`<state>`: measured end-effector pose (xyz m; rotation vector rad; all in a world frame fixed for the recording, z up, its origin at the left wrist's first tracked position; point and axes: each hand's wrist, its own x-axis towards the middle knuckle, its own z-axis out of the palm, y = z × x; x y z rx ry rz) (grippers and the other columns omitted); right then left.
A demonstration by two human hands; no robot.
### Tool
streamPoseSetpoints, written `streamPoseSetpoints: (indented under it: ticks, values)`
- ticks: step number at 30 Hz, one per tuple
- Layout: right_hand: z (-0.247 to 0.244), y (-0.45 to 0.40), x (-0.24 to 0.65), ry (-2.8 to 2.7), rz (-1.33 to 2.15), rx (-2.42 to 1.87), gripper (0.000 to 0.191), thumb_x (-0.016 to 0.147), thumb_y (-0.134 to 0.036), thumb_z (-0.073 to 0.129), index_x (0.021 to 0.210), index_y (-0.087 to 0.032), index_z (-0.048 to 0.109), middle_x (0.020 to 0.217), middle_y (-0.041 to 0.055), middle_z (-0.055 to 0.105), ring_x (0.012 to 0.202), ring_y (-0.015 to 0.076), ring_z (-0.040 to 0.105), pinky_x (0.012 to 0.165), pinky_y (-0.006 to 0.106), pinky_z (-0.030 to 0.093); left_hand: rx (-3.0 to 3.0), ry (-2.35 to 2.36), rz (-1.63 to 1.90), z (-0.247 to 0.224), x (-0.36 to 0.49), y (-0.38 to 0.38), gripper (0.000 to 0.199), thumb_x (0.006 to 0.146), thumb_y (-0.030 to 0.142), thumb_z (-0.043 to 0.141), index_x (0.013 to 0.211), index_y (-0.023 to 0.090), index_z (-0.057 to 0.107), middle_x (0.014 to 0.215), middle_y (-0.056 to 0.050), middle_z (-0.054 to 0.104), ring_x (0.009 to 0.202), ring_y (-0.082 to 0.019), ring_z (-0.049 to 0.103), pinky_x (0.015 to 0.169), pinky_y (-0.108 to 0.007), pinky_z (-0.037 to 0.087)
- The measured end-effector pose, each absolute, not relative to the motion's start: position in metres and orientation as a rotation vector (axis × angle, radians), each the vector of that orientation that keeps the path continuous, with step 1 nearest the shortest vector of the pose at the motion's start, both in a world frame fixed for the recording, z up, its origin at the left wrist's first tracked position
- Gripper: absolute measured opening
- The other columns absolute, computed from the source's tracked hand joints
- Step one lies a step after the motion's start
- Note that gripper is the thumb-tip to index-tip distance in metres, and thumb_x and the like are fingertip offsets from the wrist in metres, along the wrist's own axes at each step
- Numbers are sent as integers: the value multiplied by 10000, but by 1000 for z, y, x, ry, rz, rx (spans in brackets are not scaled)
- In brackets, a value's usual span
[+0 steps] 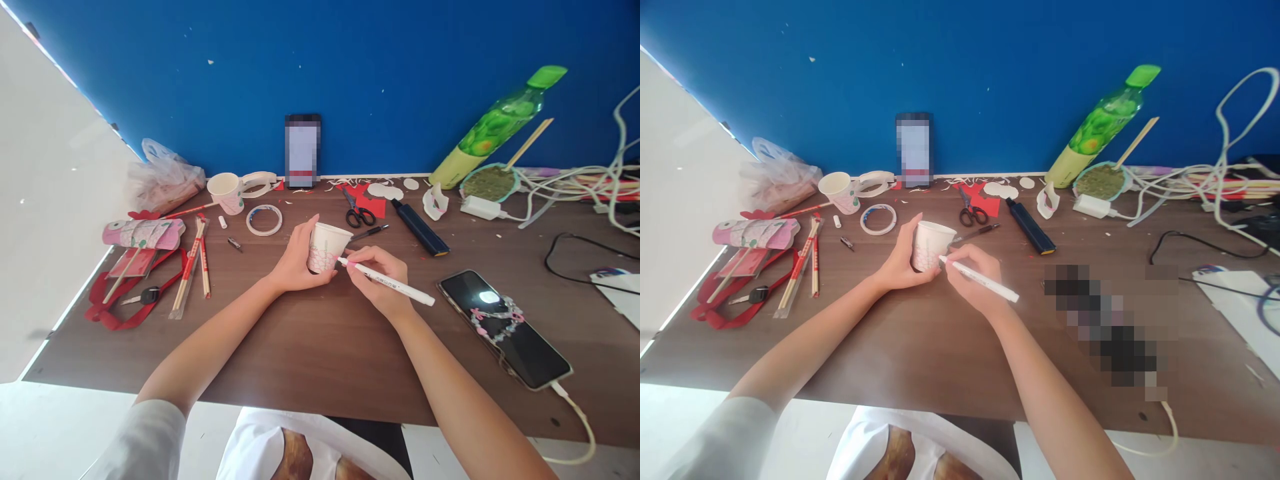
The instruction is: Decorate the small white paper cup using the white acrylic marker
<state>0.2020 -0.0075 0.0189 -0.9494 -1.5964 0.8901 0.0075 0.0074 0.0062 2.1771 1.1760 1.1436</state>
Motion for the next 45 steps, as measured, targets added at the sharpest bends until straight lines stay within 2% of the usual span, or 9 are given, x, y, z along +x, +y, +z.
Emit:
streamPoseSetpoints:
  ticks: [9, 28, 39, 45]
  values:
    - [25, -9, 200, -1572, 885, -1063, 69, 735, -215, 688, 721, -228, 621, 774, 32, 721, 905, 270, 736, 695, 338, 561, 2172, 1183, 1144, 8, 8, 7, 1015, 679, 412, 725, 1467, 214, 117, 1346, -157, 362, 1273, -336, 367, 1106, -514, 305]
    - [25, -7, 201, -1526, 933, -1030, 75, 721, -221, 696, 713, -225, 621, 745, 25, 694, 915, 277, 730, 802, 399, 565, 2158, 1174, 1141, 8, 7, 7, 1007, 666, 401, 736, 1450, 217, 132, 1337, -153, 375, 1257, -331, 396, 1090, -509, 328]
    - [26, -6, 201, -1536, 953, -1005, 139, 717, -301, 739, 689, -235, 620, 728, 21, 685, 855, 258, 722, 817, 420, 571, 2159, 1181, 1140, 7, 7, 8, 1022, 665, 406, 741, 1453, 214, 120, 1356, -162, 373, 1276, -341, 392, 1100, -519, 318]
    - [20, -3, 205, -1471, 1020, -957, 144, 730, -336, 736, 692, -234, 642, 692, 16, 681, 815, 250, 716, 859, 454, 558, 2155, 1187, 1126, 6, 7, 7, 1045, 668, 411, 739, 1466, 197, 100, 1424, -181, 326, 1332, -366, 340, 1120, -531, 281]
